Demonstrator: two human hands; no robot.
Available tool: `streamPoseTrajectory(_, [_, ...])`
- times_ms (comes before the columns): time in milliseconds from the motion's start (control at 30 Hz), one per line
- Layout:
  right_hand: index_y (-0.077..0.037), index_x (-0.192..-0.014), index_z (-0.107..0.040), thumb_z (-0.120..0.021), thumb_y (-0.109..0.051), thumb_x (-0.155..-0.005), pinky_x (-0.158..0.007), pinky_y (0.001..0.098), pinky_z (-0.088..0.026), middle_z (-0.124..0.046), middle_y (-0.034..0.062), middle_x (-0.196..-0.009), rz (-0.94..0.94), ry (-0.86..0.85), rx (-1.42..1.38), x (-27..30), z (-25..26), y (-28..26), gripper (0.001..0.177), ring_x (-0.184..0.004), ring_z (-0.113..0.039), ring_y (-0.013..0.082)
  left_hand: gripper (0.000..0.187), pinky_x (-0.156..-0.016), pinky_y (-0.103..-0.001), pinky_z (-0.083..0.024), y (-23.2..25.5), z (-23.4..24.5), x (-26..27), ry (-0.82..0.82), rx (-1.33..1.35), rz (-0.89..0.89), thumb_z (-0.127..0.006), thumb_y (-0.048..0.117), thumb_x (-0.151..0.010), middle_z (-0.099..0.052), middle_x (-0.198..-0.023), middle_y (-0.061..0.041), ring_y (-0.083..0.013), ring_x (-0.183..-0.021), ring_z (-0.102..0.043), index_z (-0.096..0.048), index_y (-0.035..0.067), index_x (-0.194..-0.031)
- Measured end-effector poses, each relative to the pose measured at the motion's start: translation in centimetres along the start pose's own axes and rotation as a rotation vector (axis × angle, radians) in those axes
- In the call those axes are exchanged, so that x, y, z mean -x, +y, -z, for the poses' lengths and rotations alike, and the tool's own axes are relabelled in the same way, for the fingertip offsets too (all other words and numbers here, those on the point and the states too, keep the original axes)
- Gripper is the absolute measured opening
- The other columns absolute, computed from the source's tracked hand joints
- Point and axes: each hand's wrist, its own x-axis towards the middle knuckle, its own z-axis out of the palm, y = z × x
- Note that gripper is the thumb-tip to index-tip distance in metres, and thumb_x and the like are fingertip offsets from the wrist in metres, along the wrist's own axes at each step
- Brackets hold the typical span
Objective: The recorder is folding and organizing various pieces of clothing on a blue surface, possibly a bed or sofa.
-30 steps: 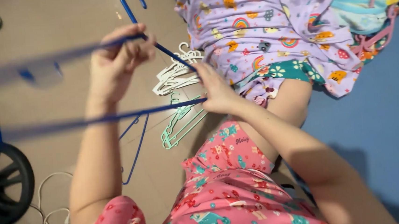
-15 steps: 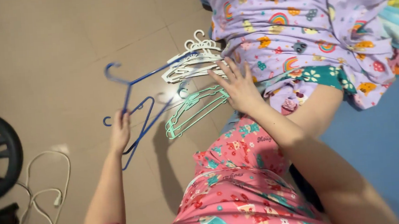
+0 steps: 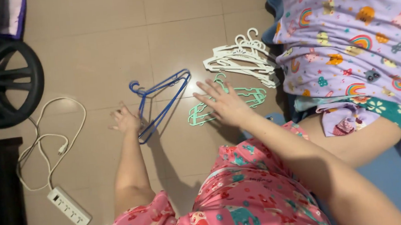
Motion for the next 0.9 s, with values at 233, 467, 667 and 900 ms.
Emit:
streamPoseTrajectory(233, [-0.027,-0.160,-0.025,-0.075,-0.034,-0.083,-0.112,0.0679,-0.030,-0.015,0.0055,-0.169,-0.094,0.009,-0.062,2.8,2.5,1.1,0.092,-0.154,-0.019,0.0328,0.070,-0.110,-0.064,-0.032,16.8,3.3,6.2,0.005,0.478,-0.353,-0.072,0.030,-0.091,-0.045,-0.148,-0.023,-0.0417,-0.139,-0.040,-0.044,0.013,-0.154])
streamPoseTrajectory(467, [-0.018,-0.153,-0.045,-0.078,-0.026,-0.086,-0.115,0.0563,-0.037,-0.039,0.0193,-0.157,-0.414,0.499,-0.139,16.9,9.0,11.1,0.075,-0.144,-0.040,0.0407,0.052,-0.111,-0.049,-0.043,40.4,16.9,21.2,-0.084,0.998,-1.204,-0.069,0.011,-0.097,-0.050,-0.142,-0.022,-0.0416,-0.132,-0.050,-0.052,0.012,-0.147])
streamPoseTrajectory(667, [-0.003,-0.139,-0.061,-0.075,-0.023,-0.101,-0.113,0.0532,-0.042,-0.052,0.0234,-0.143,-0.982,0.864,0.104,37.2,9.3,20.7,0.045,-0.135,-0.050,0.0438,0.061,-0.118,-0.051,-0.039,55.4,22.9,31.0,-0.037,1.053,-1.691,-0.069,0.004,-0.089,-0.049,-0.151,-0.013,-0.0357,-0.142,-0.047,-0.054,0.016,-0.146])
streamPoseTrajectory(900, [-0.003,-0.121,-0.063,-0.066,-0.035,-0.101,-0.088,0.0599,-0.042,-0.054,0.0220,-0.123,-1.699,0.958,0.080,47.6,0.8,26.5,0.038,-0.117,-0.052,0.0446,0.052,-0.112,-0.051,-0.042,72.0,21.6,40.0,0.076,0.907,-2.050,-0.062,-0.002,-0.082,-0.056,-0.143,-0.010,-0.0331,-0.135,-0.052,-0.062,0.009,-0.133])
